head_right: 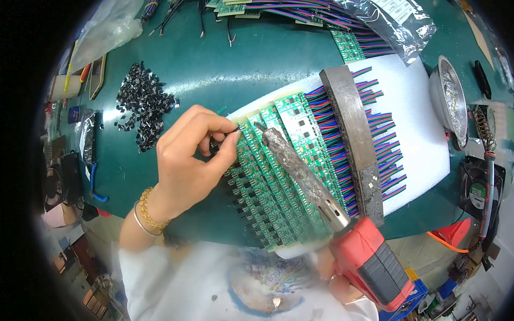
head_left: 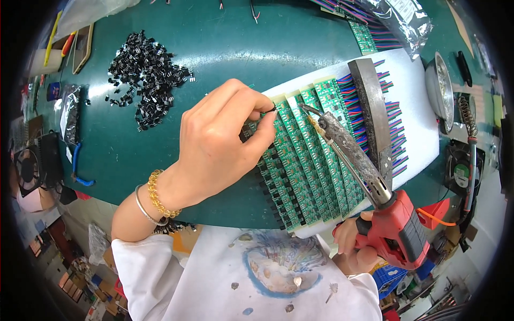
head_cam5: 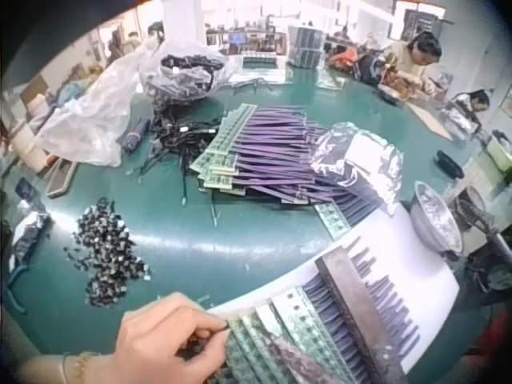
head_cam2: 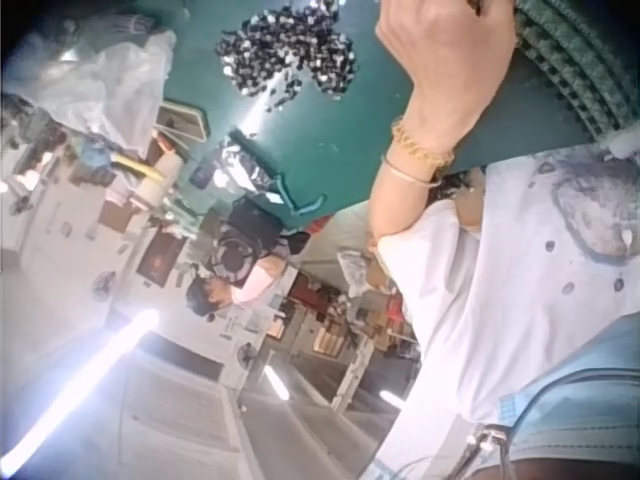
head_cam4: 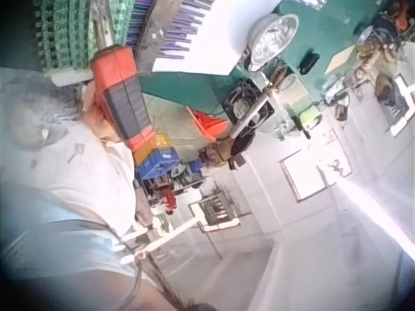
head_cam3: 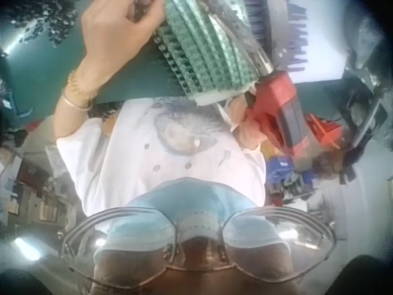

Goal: The person picks up small electronic components from the table by hand and solders them onto circuit boards using a handheld soldering tool.

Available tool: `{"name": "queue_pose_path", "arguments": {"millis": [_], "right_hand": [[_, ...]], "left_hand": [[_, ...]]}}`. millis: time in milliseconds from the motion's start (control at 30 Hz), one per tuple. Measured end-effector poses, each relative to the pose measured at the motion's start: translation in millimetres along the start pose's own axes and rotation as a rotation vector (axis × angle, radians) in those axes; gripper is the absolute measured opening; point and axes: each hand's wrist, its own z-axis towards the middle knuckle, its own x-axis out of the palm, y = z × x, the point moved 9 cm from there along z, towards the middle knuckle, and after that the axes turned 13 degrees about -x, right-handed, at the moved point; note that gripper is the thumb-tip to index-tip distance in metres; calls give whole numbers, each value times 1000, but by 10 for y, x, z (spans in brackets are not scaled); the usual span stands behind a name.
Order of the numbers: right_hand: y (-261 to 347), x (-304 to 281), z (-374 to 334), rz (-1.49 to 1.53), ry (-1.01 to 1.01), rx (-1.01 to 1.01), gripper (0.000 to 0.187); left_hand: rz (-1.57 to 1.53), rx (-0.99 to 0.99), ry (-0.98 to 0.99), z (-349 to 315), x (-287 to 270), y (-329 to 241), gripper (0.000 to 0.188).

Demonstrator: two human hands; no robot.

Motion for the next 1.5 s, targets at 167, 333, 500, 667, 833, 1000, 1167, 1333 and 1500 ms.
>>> {"name": "queue_pose_path", "arguments": {"millis": [167,333,500,667,833,1000,1167,1333,1500], "right_hand": [[56,58,-79,-15,-7,-24,76],[36,191,-39,29,29,-47,76],[93,210,17,120,26,-135,73],[100,167,17,147,17,-128,73],[84,235,40,169,47,-105,73],[111,238,51,165,51,-107,73],[119,222,48,164,22,-110,74],[129,247,55,154,53,-151,70],[110,234,-1,-16,-87,-107,58]], "left_hand": [[-10,14,-13,-25,-30,13,13],[-22,-4,2,-38,-33,10,12],[82,-7,-11,-23,-189,-13,12],[525,52,-160,139,-677,382,11],[568,127,-58,170,-564,476,12],[597,223,-102,170,-570,408,13],[310,107,-164,19,-690,160,11],[-15,79,1,-162,-419,-155,15],[-326,391,251,-796,-24,-912,34]]}}
